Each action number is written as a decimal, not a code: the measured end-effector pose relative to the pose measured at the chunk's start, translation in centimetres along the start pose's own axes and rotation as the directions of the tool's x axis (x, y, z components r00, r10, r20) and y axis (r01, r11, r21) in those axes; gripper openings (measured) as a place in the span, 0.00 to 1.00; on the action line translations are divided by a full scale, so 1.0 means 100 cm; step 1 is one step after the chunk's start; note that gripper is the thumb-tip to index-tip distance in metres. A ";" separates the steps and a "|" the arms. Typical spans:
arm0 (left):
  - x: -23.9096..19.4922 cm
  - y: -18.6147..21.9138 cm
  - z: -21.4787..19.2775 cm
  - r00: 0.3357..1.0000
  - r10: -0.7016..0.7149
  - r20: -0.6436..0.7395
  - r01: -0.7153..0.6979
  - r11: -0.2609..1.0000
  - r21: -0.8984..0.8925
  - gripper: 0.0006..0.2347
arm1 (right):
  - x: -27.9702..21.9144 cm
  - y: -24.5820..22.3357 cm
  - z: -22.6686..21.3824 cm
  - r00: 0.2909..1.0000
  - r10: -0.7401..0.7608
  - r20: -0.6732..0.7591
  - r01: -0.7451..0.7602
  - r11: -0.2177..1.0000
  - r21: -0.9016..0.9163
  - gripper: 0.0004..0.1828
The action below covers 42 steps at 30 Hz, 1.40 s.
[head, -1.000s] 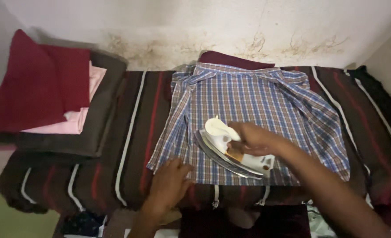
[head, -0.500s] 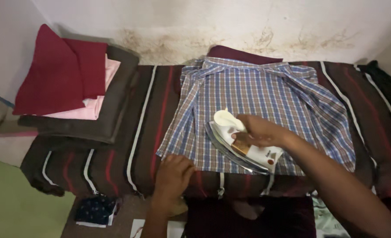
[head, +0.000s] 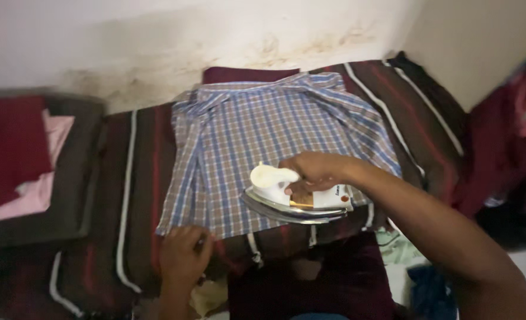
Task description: The person irons a plaid shirt on an ironing board by hand. They smooth the fabric, press the collar, sleeves, and main body with an iron, and then fold the shirt.
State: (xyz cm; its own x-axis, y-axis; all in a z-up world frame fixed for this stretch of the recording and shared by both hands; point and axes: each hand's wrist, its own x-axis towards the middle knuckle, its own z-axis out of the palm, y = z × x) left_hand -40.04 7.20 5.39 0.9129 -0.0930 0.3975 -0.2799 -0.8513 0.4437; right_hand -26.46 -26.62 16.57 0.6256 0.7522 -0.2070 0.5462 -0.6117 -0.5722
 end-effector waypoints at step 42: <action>0.137 0.062 0.028 0.888 0.231 0.398 -0.260 0.965 0.018 0.13 | -0.072 0.060 -0.003 0.618 0.683 -0.390 -0.682 0.712 0.167 0.36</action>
State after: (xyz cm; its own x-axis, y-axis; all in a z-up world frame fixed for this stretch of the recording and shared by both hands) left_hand -28.41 -0.84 11.34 0.8638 -0.4851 0.1358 -0.5021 -0.8072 0.3103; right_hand -27.49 -35.74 14.85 0.9766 -0.0483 -0.2094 -0.1305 -0.9075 -0.3993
